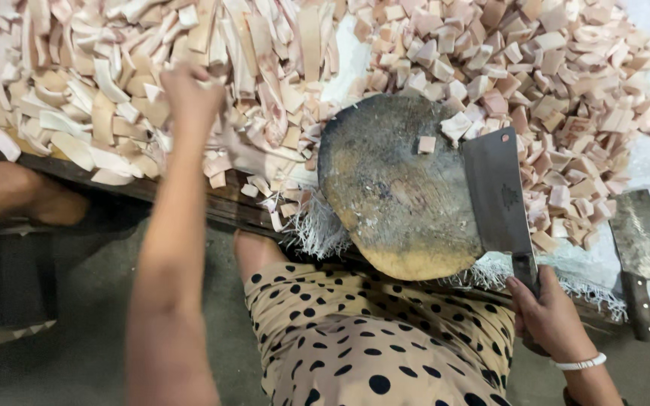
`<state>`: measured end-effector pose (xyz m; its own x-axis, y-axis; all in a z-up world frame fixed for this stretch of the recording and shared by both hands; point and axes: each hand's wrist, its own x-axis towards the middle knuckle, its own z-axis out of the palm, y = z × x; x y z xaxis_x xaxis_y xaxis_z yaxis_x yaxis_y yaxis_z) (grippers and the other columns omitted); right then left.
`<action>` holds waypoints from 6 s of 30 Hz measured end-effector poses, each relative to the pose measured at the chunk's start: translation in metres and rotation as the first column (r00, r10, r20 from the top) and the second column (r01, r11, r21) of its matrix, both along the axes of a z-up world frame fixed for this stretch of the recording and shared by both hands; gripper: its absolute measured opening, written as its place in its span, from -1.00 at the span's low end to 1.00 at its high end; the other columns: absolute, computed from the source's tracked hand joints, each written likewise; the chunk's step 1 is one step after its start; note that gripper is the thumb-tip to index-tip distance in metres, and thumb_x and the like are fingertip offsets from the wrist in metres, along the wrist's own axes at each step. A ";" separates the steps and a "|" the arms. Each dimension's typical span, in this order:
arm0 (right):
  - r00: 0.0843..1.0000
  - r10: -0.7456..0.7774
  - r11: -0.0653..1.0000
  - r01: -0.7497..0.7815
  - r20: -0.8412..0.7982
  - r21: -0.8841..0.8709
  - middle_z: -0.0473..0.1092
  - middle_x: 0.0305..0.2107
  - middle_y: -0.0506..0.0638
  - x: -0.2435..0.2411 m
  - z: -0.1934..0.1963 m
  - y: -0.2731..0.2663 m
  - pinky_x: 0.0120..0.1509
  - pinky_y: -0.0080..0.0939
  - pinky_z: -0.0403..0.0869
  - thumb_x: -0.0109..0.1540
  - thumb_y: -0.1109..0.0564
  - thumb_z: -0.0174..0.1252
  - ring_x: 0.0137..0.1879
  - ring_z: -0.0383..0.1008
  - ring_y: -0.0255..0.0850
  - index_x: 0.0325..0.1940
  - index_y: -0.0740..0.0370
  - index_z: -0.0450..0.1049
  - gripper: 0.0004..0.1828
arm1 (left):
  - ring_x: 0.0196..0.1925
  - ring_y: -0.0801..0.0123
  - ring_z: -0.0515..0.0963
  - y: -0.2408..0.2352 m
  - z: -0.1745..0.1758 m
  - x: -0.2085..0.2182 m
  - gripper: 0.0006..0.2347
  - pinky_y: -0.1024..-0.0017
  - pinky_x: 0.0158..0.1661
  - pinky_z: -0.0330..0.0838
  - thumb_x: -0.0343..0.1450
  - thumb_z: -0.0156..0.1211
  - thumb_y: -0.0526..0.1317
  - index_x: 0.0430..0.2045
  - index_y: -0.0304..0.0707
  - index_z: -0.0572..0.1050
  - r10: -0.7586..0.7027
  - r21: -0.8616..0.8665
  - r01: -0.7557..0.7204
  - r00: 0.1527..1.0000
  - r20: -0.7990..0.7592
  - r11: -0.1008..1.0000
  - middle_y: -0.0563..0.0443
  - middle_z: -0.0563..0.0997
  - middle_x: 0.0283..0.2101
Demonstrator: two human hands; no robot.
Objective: The person cuts long strips of pork skin into small square pieces using a cleaver on a wooden chopping board, handling the strips by hand and moving the cut pieces into a large pile on the bench.
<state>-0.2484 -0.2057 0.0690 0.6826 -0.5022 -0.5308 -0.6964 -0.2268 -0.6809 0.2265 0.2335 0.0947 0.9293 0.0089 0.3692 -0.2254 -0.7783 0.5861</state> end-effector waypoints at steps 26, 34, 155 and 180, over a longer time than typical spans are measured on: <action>0.997 -0.019 0.998 0.014 0.070 0.067 0.29 -0.70 -0.03 0.003 0.025 0.010 -0.62 -0.20 0.29 0.31 0.05 0.13 -0.69 0.29 -0.26 -0.19 0.25 0.24 -0.74 | -0.28 0.14 0.71 -0.223 -0.002 -0.180 -0.76 0.27 -0.31 0.65 0.41 0.12 -0.25 -0.06 -0.25 0.37 -0.521 -0.139 0.685 0.390 -0.759 0.715 -0.15 0.63 -0.28; 0.994 0.049 0.978 -0.028 0.096 -0.208 0.36 -0.63 0.02 0.001 0.064 0.021 -0.56 -0.14 0.30 0.33 0.05 0.18 -0.60 0.32 -0.21 -0.15 0.34 0.25 -0.68 | -0.29 -0.17 0.61 -0.180 -0.057 -0.223 -0.63 0.01 -0.29 0.54 0.29 0.22 -0.32 0.00 -0.19 0.38 -0.686 0.089 0.774 0.603 -0.406 0.627 -0.28 0.46 -0.12; 0.912 0.338 0.860 -0.199 0.232 -0.471 0.44 -0.54 0.20 0.018 0.054 0.043 -0.44 0.01 0.43 0.32 0.08 0.09 -0.52 0.49 0.04 0.05 0.29 0.18 -0.66 | -0.19 0.01 0.57 -0.193 -0.066 -0.219 -0.86 0.12 -0.21 0.49 0.31 0.34 -0.30 -0.35 -0.25 0.51 -0.693 0.002 0.697 0.712 -0.112 0.717 -0.09 0.55 -0.22; 0.936 0.316 0.936 -0.334 -0.153 -0.110 0.47 -0.58 0.22 0.037 0.044 0.019 -0.42 0.08 0.49 0.27 0.00 0.08 -0.53 0.54 0.08 0.01 0.18 0.22 -0.67 | -0.20 0.07 0.52 -0.183 -0.074 -0.220 -0.85 0.20 -0.15 0.46 0.26 0.41 -0.21 -0.43 -0.21 0.57 -0.634 0.117 0.643 0.766 -0.109 0.757 -0.02 0.61 -0.31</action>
<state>-0.2112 -0.1865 0.1131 0.7492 -0.3365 -0.5706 -0.6503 -0.5376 -0.5368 0.0062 0.0505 0.0207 0.7207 -0.6411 0.2638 -0.6679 -0.5400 0.5123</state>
